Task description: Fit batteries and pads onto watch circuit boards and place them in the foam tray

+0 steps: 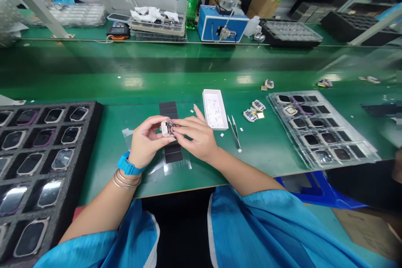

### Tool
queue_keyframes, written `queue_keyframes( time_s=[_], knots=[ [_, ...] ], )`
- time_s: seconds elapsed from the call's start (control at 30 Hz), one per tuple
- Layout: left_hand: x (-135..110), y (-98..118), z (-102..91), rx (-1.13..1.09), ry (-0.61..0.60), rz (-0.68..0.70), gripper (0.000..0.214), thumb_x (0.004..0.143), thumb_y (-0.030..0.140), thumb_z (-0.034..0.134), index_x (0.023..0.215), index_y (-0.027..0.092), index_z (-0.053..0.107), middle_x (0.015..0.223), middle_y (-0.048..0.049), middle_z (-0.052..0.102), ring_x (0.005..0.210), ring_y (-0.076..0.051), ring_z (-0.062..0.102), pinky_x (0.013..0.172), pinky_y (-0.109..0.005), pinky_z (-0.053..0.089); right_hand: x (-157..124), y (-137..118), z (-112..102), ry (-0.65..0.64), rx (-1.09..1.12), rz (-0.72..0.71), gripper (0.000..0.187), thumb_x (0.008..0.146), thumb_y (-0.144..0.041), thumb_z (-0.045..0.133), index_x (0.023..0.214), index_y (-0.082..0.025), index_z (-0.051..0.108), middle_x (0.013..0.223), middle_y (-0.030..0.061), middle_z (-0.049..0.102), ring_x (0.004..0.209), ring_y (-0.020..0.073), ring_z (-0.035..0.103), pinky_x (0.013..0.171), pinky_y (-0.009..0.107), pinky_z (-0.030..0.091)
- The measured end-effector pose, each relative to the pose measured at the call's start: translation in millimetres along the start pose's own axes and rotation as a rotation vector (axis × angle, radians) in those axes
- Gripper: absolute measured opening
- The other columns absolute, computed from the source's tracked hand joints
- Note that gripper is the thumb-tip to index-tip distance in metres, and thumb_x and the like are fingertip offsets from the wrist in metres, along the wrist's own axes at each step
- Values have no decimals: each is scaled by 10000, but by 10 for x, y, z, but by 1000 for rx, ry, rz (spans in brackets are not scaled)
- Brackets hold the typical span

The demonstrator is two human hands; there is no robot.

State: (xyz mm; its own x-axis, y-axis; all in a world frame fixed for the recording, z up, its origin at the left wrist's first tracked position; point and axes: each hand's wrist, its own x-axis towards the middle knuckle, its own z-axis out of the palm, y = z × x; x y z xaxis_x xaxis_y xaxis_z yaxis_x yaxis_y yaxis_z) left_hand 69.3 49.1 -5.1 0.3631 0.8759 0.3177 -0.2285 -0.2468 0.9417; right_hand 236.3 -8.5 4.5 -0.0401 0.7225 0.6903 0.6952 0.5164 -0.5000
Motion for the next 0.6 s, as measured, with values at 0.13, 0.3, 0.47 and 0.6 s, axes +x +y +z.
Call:
queue_keyframes(
  time_s=[0.13, 0.3, 0.47, 0.6],
  knots=[
    [2, -20, -11, -5, -4, 7, 525, 513, 282, 938, 992, 212, 735, 1020, -63, 701, 948, -199, 677, 803, -302, 609, -3, 11, 3, 16, 28, -25, 161, 900, -214, 608, 865, -274, 754, 1068, 18, 763, 903, 174, 722, 1221, 581, 236],
    [-7, -27, -10, -10, -1, 44, 508, 522, 241, 934, 988, 225, 733, 1020, -48, 688, 957, -183, 670, 819, -285, 596, -16, 19, 24, 36, 83, -21, 150, 901, -201, 614, 865, -242, 753, 1075, 47, 761, 915, 170, 721, 1206, 567, 268],
    [-1, -24, 4, 14, 21, 61, 509, 518, 217, 932, 984, 231, 728, 1020, -37, 688, 966, -181, 673, 839, -288, 587, -11, 23, 18, -23, 122, 58, 142, 898, -211, 617, 860, -256, 746, 1112, 26, 751, 952, 165, 710, 1201, 574, 267],
    [4, -39, -39, 90, 32, 43, 482, 531, 236, 922, 970, 220, 724, 1017, -46, 704, 961, -205, 686, 826, -312, 601, 10, 37, 30, -16, 118, 53, 119, 878, -185, 644, 836, -236, 743, 1076, 28, 759, 937, 162, 716, 1199, 501, 327]
  ],
)
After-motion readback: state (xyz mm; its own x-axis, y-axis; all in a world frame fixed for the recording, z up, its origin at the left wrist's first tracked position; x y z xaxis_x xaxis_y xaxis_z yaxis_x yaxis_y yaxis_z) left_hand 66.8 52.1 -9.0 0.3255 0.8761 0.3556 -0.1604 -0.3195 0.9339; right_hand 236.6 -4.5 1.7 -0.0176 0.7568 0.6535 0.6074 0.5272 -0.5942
